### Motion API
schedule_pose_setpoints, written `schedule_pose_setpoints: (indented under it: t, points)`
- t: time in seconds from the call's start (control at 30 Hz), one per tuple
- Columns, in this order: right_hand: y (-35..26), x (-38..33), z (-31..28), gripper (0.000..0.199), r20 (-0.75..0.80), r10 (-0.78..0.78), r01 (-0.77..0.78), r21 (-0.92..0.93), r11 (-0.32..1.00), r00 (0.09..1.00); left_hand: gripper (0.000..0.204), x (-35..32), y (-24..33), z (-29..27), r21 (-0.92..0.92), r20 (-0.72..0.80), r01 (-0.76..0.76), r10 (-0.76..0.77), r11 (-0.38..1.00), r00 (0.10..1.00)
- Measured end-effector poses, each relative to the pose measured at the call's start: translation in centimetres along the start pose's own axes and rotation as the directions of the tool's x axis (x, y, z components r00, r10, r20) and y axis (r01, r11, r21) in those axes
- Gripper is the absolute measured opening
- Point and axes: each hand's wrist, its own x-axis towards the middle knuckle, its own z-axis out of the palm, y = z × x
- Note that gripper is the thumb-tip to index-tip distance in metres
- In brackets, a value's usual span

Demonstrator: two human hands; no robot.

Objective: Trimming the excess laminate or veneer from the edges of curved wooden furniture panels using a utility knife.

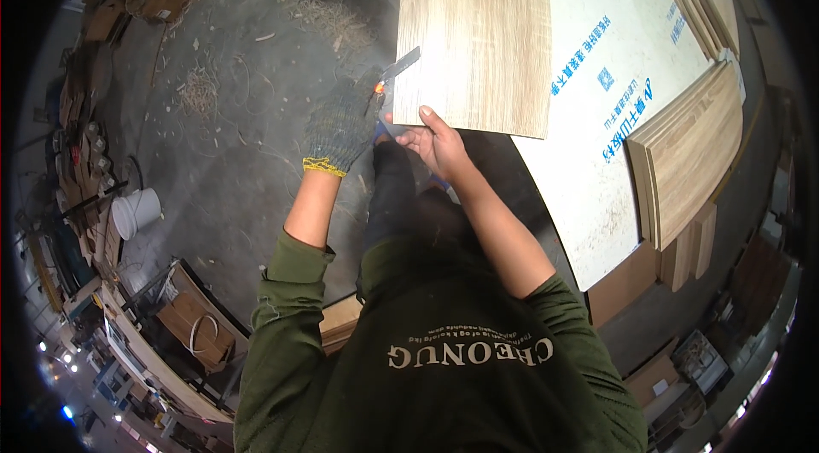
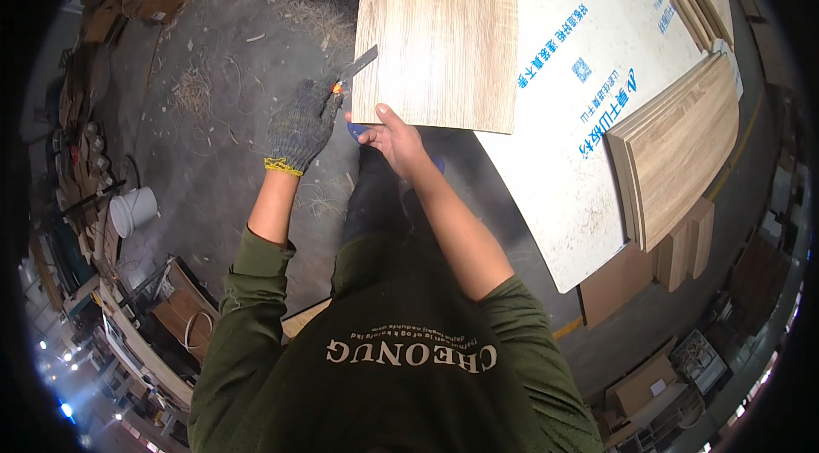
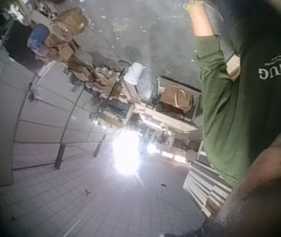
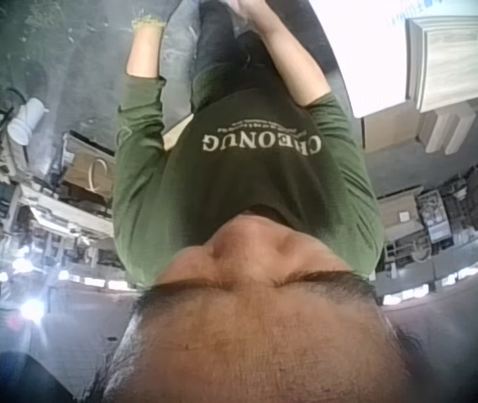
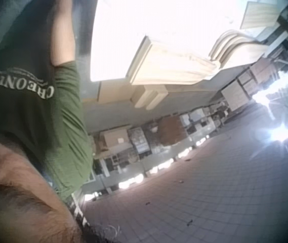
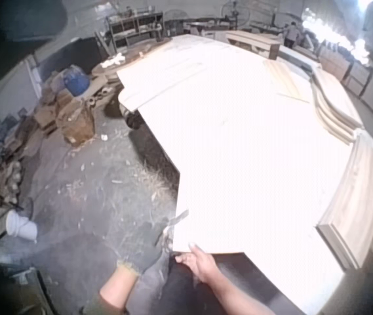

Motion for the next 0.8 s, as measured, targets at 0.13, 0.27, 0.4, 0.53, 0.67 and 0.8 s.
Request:
schedule_pose_setpoints:
  t: [0.13, 0.27, 0.4, 0.53, 0.67, 0.8]
  points:
    - [-0.1, -0.1, 0.0, 0.043, 0.024, -0.007, 0.007, -0.008, 1.000, 1.000, 0.035, 1.0, -0.8, 0.6, 0.078, -0.046, -0.032, 0.036, 0.996, 0.998]
    - [-0.1, -0.1, 0.1, 0.042, 0.019, -0.026, 0.026, 0.004, 1.000, 0.999, 0.037, 2.5, -0.9, 0.4, 0.102, 0.009, -0.002, 0.001, 0.995, 1.000]
    - [-0.2, -0.1, 0.1, 0.042, 0.034, -0.020, 0.020, 0.005, 1.000, 0.999, 0.038, 3.9, -0.9, 0.0, 0.090, 0.028, -0.012, 0.010, 0.996, 1.000]
    - [-0.4, -0.3, 0.6, 0.041, 0.014, -0.034, 0.035, -0.010, 0.999, 0.999, 0.038, 5.2, -0.7, -0.4, 0.050, 0.009, -0.019, 0.019, 0.999, 1.000]
    - [-0.5, -0.4, 0.6, 0.042, 0.002, 0.003, -0.003, -0.025, 1.000, 1.000, 0.040, 6.4, -1.2, -0.4, 0.092, 0.039, -0.035, 0.032, 0.995, 0.999]
    - [-0.5, -0.4, 0.6, 0.042, -0.005, -0.022, 0.022, -0.051, 0.998, 1.000, 0.040, 7.9, -1.2, -0.7, 0.101, 0.096, -0.003, -0.007, 0.995, 0.995]
